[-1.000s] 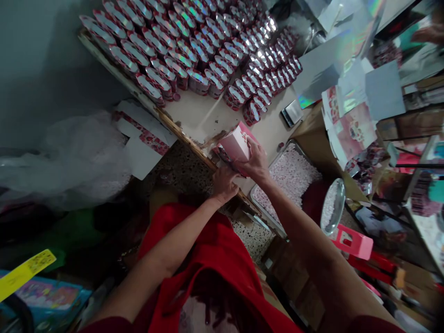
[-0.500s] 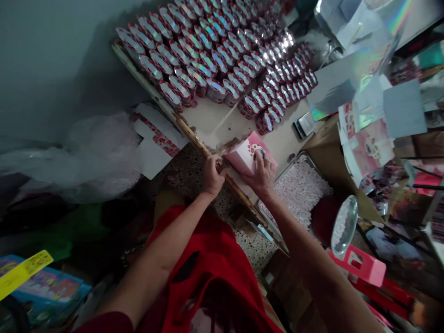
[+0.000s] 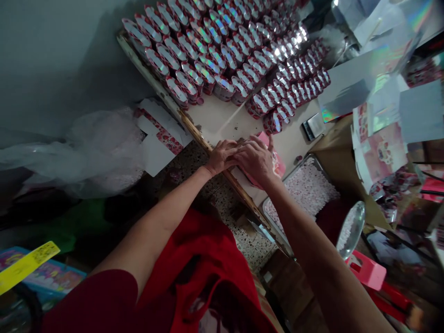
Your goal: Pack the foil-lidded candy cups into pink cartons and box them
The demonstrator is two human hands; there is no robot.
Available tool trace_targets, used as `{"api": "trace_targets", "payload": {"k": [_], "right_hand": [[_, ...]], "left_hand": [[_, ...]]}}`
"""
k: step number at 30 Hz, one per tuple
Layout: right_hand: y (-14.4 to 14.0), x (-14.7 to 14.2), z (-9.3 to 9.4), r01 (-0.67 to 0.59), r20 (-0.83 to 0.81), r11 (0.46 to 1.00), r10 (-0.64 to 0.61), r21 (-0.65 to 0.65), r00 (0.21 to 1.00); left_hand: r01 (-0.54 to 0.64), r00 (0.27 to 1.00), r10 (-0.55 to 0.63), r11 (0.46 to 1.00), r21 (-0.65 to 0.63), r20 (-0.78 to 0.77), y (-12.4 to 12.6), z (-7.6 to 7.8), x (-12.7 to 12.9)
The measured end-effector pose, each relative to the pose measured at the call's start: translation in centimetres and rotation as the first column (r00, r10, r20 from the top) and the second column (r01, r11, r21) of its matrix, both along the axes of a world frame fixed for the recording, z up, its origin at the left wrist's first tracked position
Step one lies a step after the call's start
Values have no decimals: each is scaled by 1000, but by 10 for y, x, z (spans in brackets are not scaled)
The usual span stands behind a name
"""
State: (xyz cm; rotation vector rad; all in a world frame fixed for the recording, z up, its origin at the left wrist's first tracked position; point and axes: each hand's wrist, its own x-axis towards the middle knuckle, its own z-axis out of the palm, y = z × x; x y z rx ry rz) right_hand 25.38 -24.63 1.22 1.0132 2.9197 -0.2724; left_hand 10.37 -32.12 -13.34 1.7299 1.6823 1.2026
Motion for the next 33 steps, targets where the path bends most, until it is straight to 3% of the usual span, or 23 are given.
{"api": "trace_targets", "payload": {"k": [3, 8, 14, 19, 22, 24, 28, 30, 33], "right_hand": [[15, -12, -7, 16, -82, 998, -20, -59, 996], [37, -10, -10, -48, -131, 969, 16, -242, 991], [41, -15, -20, -75, -29, 975, 71, -210, 997], [11, -9, -30, -101, -89, 988, 91, -116, 992], [-19, 16, -28, 68, -122, 998, -69, -13, 990], [-39, 37, -29, 188, -57, 980, -184, 59, 981], [-66, 66, -38, 309, 62, 946, -315, 98, 947], [-72, 70, -43, 347, 55, 932, -353, 105, 934], [-74, 68, -50, 371, 39, 921, -377, 117, 925]], "left_hand": [[34, 999, -32, 998, 44, -39, 2, -8, 0], [-42, 998, 43, 999, 33, -43, 4, -7, 5], [-68, 997, 68, 998, 3, -41, 4, -1, 7], [-38, 998, 36, 998, -47, -43, 2, 11, 6], [-15, 1000, 14, 999, -51, -25, -2, 21, 3], [2, 1000, -3, 997, -77, -12, -2, 28, 1], [-13, 999, 7, 991, -131, -53, 4, 48, -4], [83, 984, -95, 993, -81, -153, 11, 60, -6], [320, 895, -315, 947, -39, -317, 21, 72, -9]]}}
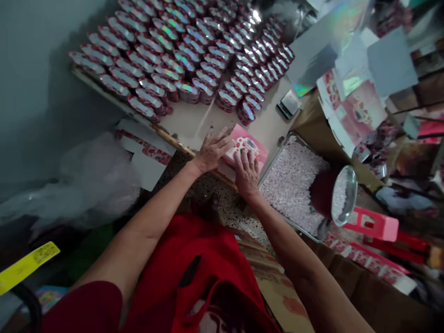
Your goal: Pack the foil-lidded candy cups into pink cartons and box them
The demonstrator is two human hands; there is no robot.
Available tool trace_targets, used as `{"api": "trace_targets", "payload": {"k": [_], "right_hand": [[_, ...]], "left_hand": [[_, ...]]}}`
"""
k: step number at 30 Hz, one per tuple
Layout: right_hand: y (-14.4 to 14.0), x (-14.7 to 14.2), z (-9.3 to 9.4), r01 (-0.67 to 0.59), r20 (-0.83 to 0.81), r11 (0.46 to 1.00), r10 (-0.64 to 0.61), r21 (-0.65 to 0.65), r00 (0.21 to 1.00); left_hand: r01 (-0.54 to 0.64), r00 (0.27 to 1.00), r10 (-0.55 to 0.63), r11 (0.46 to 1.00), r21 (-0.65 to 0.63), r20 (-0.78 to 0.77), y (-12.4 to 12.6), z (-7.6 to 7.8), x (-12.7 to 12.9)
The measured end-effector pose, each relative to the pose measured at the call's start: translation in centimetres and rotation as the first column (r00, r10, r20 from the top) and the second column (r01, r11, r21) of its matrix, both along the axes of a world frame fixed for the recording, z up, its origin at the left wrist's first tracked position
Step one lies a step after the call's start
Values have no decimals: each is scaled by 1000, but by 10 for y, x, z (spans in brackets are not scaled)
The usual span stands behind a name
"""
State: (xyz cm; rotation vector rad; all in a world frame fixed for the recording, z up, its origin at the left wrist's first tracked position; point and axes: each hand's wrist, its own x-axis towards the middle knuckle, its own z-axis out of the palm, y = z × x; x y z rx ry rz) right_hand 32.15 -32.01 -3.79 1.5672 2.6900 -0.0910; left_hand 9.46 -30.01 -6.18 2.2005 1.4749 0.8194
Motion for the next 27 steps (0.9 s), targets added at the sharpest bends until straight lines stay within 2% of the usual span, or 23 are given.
{"api": "trace_targets", "payload": {"k": [2, 4, 9, 11, 14, 16, 20, 23, 27], "right_hand": [[1, -2, -5, -7, -8, 1000, 7, -1, 1000], [1, -3, -11, -15, -21, 1000, 15, -6, 1000], [-4, -9, -20, 14, -59, 999, -15, -30, 998], [-2, -10, -16, 7, -79, 998, -12, -62, 997], [10, -3, -5, -25, -117, 995, 13, -98, 993], [18, 6, 4, 18, -130, 996, -30, -92, 991], [21, 21, 12, 137, -160, 975, -165, -173, 973], [22, 25, 7, 114, -224, 970, -162, -215, 961], [11, 20, 3, 191, -361, 957, -261, -218, 895]], "left_hand": [[38, 998, -38, 999, 9, -54, 6, 0, -2], [18, 997, -19, 1000, -5, -78, 9, -5, -4], [62, 994, -67, 997, -51, -83, 6, -11, -14], [109, 991, -113, 993, -51, -77, 10, -9, -20], [177, 982, -178, 984, -16, -64, 31, -8, -26], [234, 969, -235, 972, -21, -79, 46, -5, -24], [334, 930, -353, 929, -160, -106, 60, 4, -14], [311, 939, -334, 927, -210, -81, 63, 2, -9], [247, 966, -258, 931, -268, -7, 52, -5, -8]]}}
